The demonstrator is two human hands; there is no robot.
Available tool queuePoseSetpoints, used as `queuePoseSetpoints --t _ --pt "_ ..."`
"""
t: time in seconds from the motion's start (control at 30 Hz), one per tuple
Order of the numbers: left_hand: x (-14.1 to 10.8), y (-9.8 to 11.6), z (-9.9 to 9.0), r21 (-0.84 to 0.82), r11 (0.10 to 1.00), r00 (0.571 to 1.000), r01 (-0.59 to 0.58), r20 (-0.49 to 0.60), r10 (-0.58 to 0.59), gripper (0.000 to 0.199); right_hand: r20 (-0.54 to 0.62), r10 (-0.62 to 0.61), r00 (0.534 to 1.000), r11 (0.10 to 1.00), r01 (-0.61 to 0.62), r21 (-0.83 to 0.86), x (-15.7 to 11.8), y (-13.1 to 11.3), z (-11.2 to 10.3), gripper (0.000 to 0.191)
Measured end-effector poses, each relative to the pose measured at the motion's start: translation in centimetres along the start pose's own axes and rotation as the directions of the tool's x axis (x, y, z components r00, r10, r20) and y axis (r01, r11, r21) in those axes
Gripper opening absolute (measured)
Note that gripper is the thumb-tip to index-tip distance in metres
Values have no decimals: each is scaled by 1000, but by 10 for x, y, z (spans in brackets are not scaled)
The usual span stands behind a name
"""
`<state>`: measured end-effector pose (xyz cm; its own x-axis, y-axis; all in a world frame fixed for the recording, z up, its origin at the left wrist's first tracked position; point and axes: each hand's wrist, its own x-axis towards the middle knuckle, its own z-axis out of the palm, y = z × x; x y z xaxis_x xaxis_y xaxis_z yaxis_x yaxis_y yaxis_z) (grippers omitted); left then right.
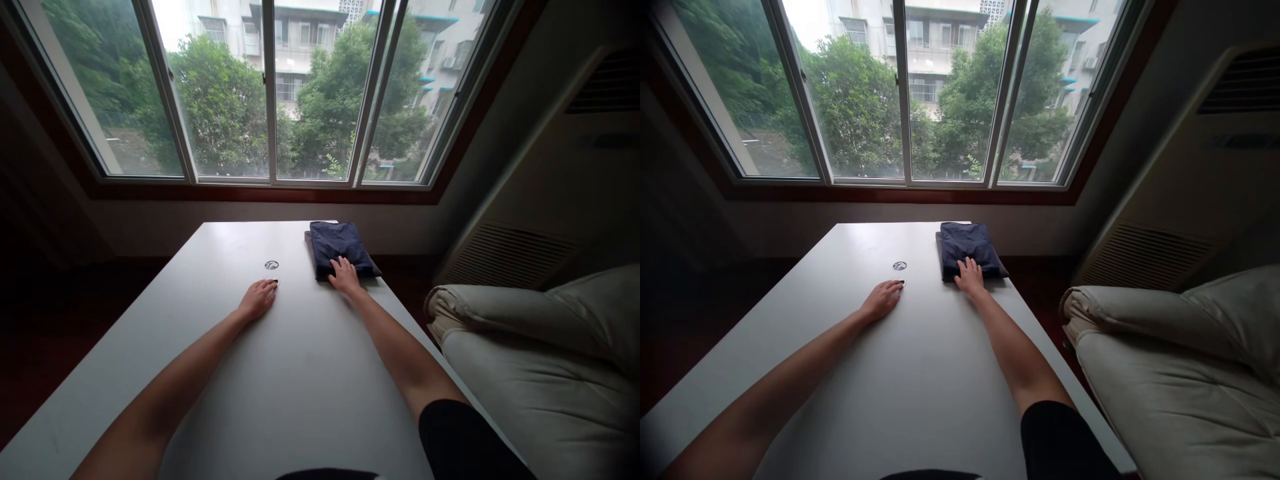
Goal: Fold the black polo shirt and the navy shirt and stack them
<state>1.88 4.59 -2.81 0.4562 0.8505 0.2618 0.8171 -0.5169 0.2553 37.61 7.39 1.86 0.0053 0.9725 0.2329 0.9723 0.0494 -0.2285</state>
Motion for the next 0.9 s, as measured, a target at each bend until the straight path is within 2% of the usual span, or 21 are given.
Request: queuePoseSetpoints --t 0.07,0.17,0.27,0.37,0.47,0.57,0.77,0.9 --pt "-12 -10 -3 22 999 999 42 -7 -42 48 -96 -2 995 999 6 40 -1 -17 7 46" --pt "-28 -17 -6 73 993 995 94 -46 -91 52 -148 -192 970 966 213 147 -13 -57 22 38" --pt "-42 -20 -8 106 984 990 140 -48 -135 55 -25 -382 924 890 375 261 -39 -100 44 43" --pt "-50 -25 -10 107 979 985 172 10 -174 57 48 -491 870 846 463 264 -67 -124 61 45" --pt "-54 -27 -13 105 981 984 162 60 -169 61 44 -582 812 791 553 261 -83 -124 62 44" --pt "-57 -23 -15 99 986 986 131 94 -141 61 48 -624 780 758 589 280 -86 -114 54 43" --pt "-59 -9 -13 72 994 993 80 75 -86 62 10 -596 803 785 580 215 -87 -111 52 43" --pt "-60 -6 -13 87 994 996 67 50 -72 66 64 -550 833 829 534 165 -90 -113 52 50"
